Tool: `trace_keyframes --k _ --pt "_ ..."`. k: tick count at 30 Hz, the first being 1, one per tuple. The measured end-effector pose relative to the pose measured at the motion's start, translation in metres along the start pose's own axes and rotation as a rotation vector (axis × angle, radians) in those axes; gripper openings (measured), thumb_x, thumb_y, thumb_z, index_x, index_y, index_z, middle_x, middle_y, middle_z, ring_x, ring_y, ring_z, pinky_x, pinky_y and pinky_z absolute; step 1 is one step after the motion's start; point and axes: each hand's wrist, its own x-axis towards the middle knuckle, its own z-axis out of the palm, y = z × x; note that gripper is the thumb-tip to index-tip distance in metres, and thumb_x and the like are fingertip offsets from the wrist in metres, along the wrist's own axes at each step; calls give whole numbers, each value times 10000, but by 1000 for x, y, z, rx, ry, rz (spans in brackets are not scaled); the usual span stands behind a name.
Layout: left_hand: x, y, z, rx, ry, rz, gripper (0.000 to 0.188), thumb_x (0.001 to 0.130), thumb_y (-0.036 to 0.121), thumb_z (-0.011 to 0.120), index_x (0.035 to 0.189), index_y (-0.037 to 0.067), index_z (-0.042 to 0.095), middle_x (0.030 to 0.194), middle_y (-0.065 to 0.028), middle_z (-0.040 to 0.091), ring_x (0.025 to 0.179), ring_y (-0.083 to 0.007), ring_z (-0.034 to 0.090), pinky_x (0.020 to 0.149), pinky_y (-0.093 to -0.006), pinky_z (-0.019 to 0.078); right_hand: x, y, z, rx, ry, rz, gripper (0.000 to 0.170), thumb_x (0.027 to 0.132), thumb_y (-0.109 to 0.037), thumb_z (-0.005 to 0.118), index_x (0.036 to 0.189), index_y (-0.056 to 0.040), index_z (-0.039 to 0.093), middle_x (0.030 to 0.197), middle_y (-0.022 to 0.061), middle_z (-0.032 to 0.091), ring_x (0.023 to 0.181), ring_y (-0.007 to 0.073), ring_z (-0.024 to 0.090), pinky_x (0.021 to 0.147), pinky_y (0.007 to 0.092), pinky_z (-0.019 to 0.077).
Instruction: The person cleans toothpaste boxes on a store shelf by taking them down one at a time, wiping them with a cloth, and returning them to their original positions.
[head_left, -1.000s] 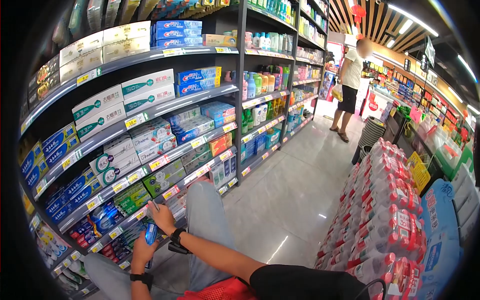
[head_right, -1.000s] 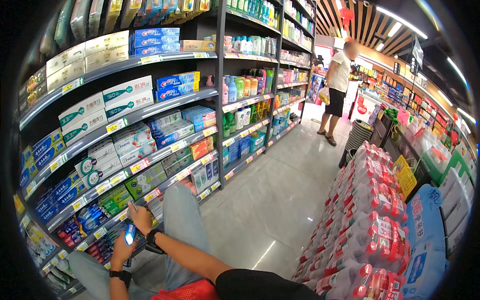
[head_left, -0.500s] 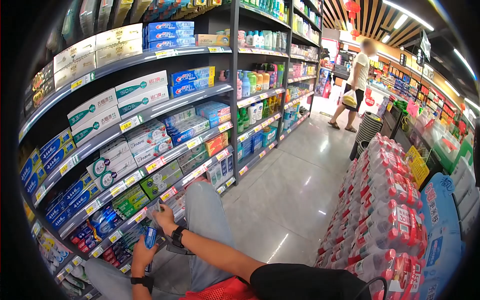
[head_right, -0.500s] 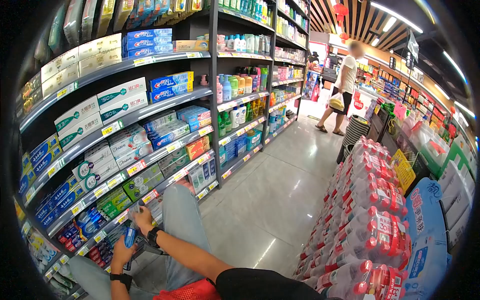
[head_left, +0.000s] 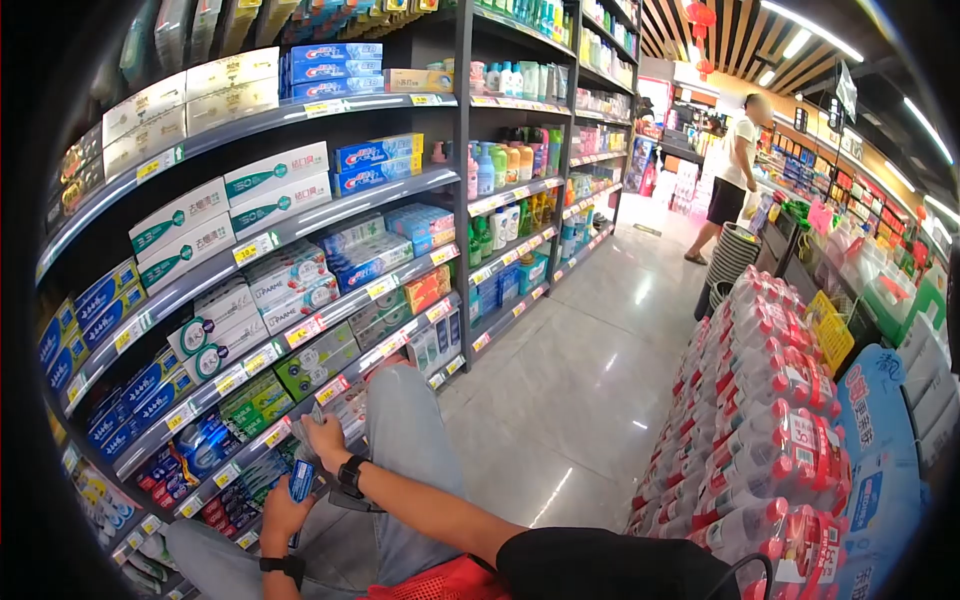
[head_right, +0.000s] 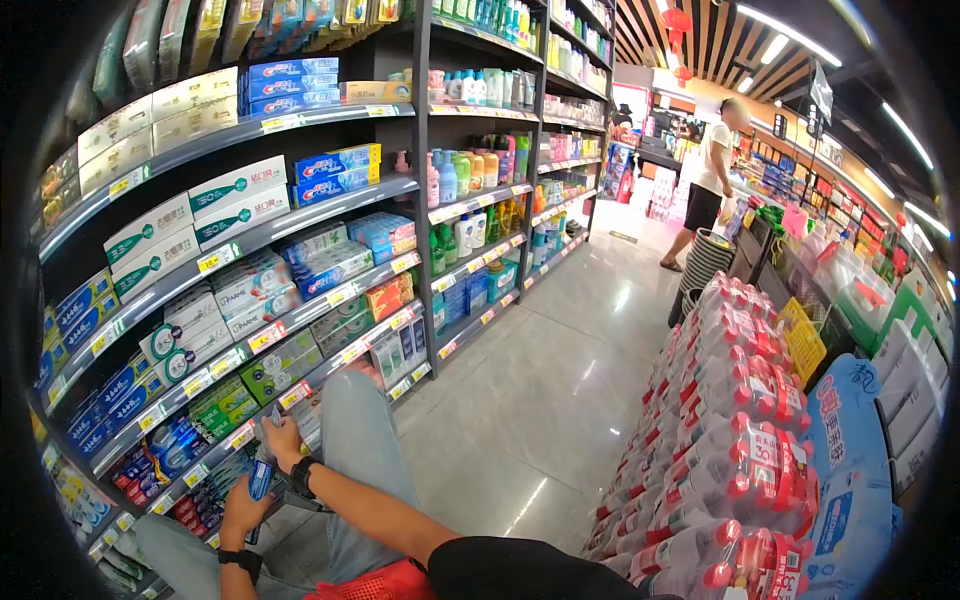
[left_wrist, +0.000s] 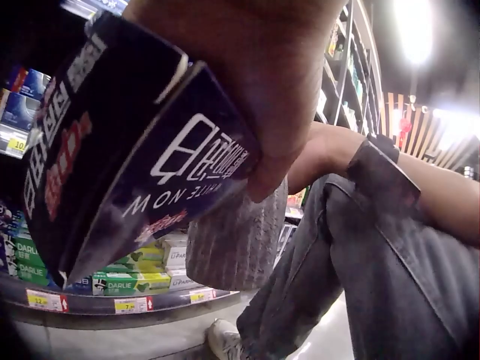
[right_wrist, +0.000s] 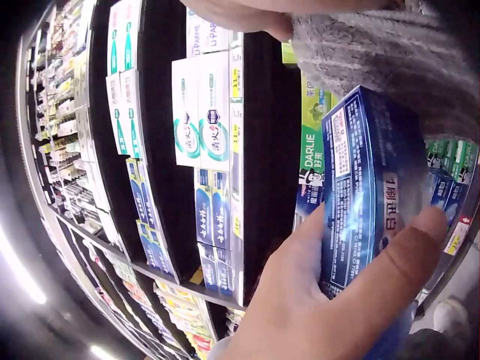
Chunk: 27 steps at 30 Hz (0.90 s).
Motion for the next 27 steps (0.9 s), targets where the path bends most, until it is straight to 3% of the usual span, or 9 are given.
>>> trace_keyframes --k 2,4,8,13,20,23,26,27 --pt "-2 6 -4 0 -19 -6 626 753 326 790 1226 -29 584 962 -273 694 932 -461 668 818 -501 525 2 11 6 -19 -27 -7 304 892 -279 742 966 1 650 767 74 650 692 167 608 628 338 477" --pt "-2 7 -3 -4 -36 -12 629 751 328 792 1227 -26 584 956 -271 696 920 -462 669 807 -504 526 0 13 8 16 23 -209 293 921 -249 700 1034 19 656 776 80 660 727 175 628 659 351 489" --pt "0 2 3 20 -35 -43 629 756 335 789 1217 -40 582 940 -269 697 901 -459 673 792 -507 525 -9 -7 -3 79 -189 -111 299 949 -254 662 1059 24 666 809 85 675 754 183 638 685 357 492" --pt "1 0 5 31 -40 -47 653 758 347 787 1220 -62 573 952 -278 695 909 -454 675 801 -499 526 -24 -34 -13 -88 -282 -106 333 972 -328 628 994 -3 694 831 93 690 743 199 644 694 367 492" --pt "7 -7 10 54 -96 -90 761 757 353 791 1318 -89 529 1052 -311 680 997 -464 659 884 -484 521 -27 -36 -10 -71 -241 -115 351 976 -358 619 968 -13 688 789 99 677 726 197 638 671 383 481" --pt "6 -7 11 48 -90 -71 770 759 349 791 1329 -93 522 1077 -320 673 1019 -471 652 900 -488 517 -26 -30 -7 -128 -207 -232 343 974 -347 624 919 -11 663 755 112 652 697 202 623 644 397 465" --pt "6 -15 17 53 -46 -26 760 761 341 791 1323 -94 525 1071 -323 672 1017 -482 648 895 -497 516 -30 -25 -6 -82 -295 -243 332 969 -325 633 865 -10 625 718 121 611 659 217 593 624 402 448" --pt "7 -15 18 48 -29 -9 753 761 335 790 1320 -96 526 1062 -324 674 1011 -488 646 887 -502 515 -31 -21 -3 -132 -349 -325 328 970 -310 635 857 -2 609 705 125 588 643 220 579 616 401 443"
